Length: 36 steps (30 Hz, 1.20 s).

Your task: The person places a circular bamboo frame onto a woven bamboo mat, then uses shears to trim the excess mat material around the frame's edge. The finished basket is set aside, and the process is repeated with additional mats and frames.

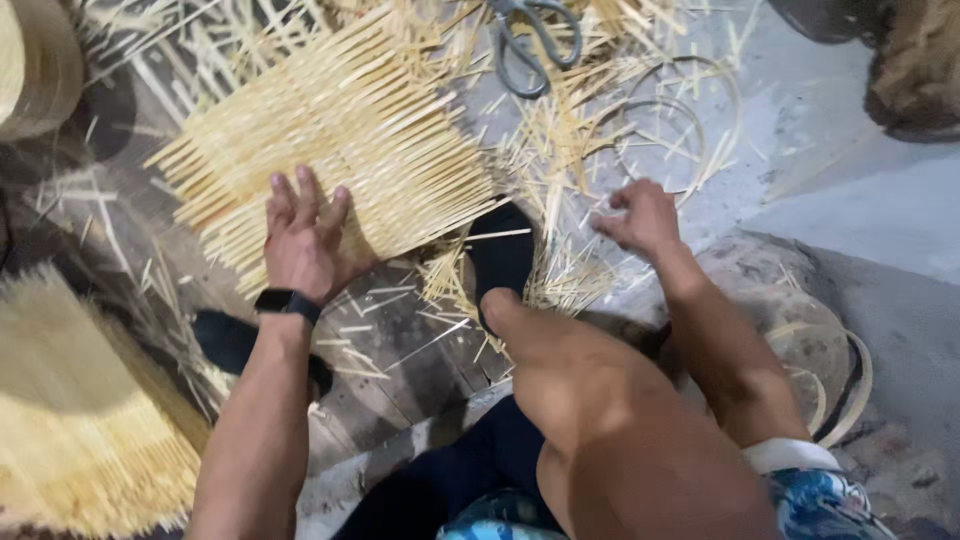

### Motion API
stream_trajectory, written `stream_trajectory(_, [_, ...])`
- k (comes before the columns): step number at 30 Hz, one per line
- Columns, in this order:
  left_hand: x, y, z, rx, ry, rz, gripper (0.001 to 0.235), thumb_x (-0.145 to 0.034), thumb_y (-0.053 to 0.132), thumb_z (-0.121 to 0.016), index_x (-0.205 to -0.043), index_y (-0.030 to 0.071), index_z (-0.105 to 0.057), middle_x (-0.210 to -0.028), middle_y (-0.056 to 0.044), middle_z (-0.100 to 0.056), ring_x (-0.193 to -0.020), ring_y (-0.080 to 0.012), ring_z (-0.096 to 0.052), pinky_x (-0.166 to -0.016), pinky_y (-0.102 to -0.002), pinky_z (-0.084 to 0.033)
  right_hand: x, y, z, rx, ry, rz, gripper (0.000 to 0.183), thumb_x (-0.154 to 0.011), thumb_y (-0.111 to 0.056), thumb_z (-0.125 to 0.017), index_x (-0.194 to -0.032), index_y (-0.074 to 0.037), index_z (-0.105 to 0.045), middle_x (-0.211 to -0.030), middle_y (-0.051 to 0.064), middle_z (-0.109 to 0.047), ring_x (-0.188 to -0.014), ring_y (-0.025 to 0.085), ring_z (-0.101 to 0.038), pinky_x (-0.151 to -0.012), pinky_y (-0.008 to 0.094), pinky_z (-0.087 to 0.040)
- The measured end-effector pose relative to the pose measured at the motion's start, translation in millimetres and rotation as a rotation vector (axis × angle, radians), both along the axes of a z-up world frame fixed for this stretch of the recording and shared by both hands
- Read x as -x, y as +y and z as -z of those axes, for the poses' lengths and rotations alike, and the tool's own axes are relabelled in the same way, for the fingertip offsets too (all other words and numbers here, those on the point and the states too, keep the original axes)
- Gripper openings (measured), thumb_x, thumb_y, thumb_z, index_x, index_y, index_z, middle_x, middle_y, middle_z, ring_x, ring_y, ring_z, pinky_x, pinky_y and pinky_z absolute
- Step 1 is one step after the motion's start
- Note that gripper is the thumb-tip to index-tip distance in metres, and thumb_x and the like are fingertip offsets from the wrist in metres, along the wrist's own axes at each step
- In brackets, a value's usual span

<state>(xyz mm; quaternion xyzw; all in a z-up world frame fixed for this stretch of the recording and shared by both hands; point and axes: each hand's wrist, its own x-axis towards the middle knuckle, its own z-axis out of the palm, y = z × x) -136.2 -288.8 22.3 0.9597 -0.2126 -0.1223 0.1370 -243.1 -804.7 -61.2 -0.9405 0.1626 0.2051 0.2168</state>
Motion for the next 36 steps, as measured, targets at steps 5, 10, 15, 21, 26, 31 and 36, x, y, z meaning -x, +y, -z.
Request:
stream_trajectory(5, [0, -1, 6, 0.052, 0.01, -0.06, 0.095, -0.062, 0.037, -0.094, -0.15, 0.023, -0.061, -0.171, -0.022, -0.022, -0.156, -0.0477, -0.011, -0.126, -0.058, -0.017, 26, 13, 11, -0.003, -0.222, -0.192, 0.01, -0.088, -0.016, -0.069, -0.094, -0.008, -0.073, -0.094, 0.017, -0.071, -0.093, 0.04, -0.068, -0.085, 0.048, -0.055])
stream_trajectory(10, [-4, -9, 2, 0.048, 0.09, -0.087, 0.106, -0.052, 0.039, -0.098, -0.149, 0.024, -0.057, -0.167, -0.019, -0.019, -0.154, -0.0455, -0.011, -0.123, -0.059, -0.015, 17, -11, -55, 0.042, -0.312, -0.15, 0.013, -0.103, -0.015, -0.065, -0.111, -0.005, -0.069, -0.096, 0.021, -0.07, -0.086, 0.04, -0.069, -0.078, 0.048, -0.054])
stream_trajectory(15, [0, -4, -5, 0.043, 0.107, -0.09, 0.108, -0.053, 0.041, -0.098, -0.151, 0.028, -0.055, -0.169, -0.017, -0.02, -0.155, -0.0447, -0.012, -0.125, -0.058, -0.019, -1, -30, -153, -0.174, -0.43, -0.001, 0.002, -0.11, 0.006, -0.06, -0.11, 0.004, -0.058, -0.096, 0.013, -0.068, -0.09, 0.017, -0.071, -0.078, 0.029, -0.058])
stream_trajectory(21, [8, -5, 10, 0.088, 0.075, -0.118, 0.104, -0.053, 0.04, -0.098, -0.148, 0.031, -0.057, -0.168, -0.016, -0.023, -0.154, -0.044, -0.013, -0.124, -0.057, -0.019, -11, -28, -226, -0.595, -0.535, 0.009, 0.006, -0.12, -0.005, -0.052, -0.123, 0.0, -0.05, -0.102, 0.007, -0.061, -0.092, 0.015, -0.066, -0.09, 0.03, -0.054])
stream_trajectory(26, [-3, -8, -15, 0.018, 0.174, -0.107, 0.102, -0.055, 0.043, -0.097, -0.148, 0.029, -0.056, -0.168, -0.017, -0.021, -0.154, -0.0422, -0.011, -0.124, -0.056, -0.017, -75, 1, -283, -0.943, -0.492, 0.051, 0.018, -0.118, -0.023, -0.055, -0.119, -0.004, -0.055, -0.085, 0.0, -0.048, -0.074, 0.01, -0.047, -0.073, 0.027, -0.04])
stream_trajectory(31, [-19, -42, -72, 0.637, 0.084, -0.39, 0.085, -0.077, 0.056, -0.086, -0.145, 0.013, -0.058, -0.152, -0.022, -0.044, -0.139, -0.0391, -0.042, -0.11, -0.05, -0.038, -139, 61, -323, -1.286, -0.235, 0.052, 0.032, -0.116, -0.041, -0.058, -0.115, -0.009, -0.06, -0.069, -0.007, -0.035, -0.057, 0.005, -0.028, -0.056, 0.025, -0.026])
stream_trajectory(36, [-21, -66, -139, 0.989, -0.274, -1.044, 0.049, -0.103, 0.045, -0.067, -0.105, -0.002, -0.08, -0.095, -0.019, -0.069, -0.081, -0.0312, -0.059, -0.073, -0.037, -0.05, -170, 134, -353, -1.319, -0.11, -0.112, 0.029, -0.114, -0.033, -0.057, -0.113, -0.005, -0.065, -0.072, -0.004, -0.044, -0.059, 0.007, -0.034, -0.055, 0.025, -0.031])
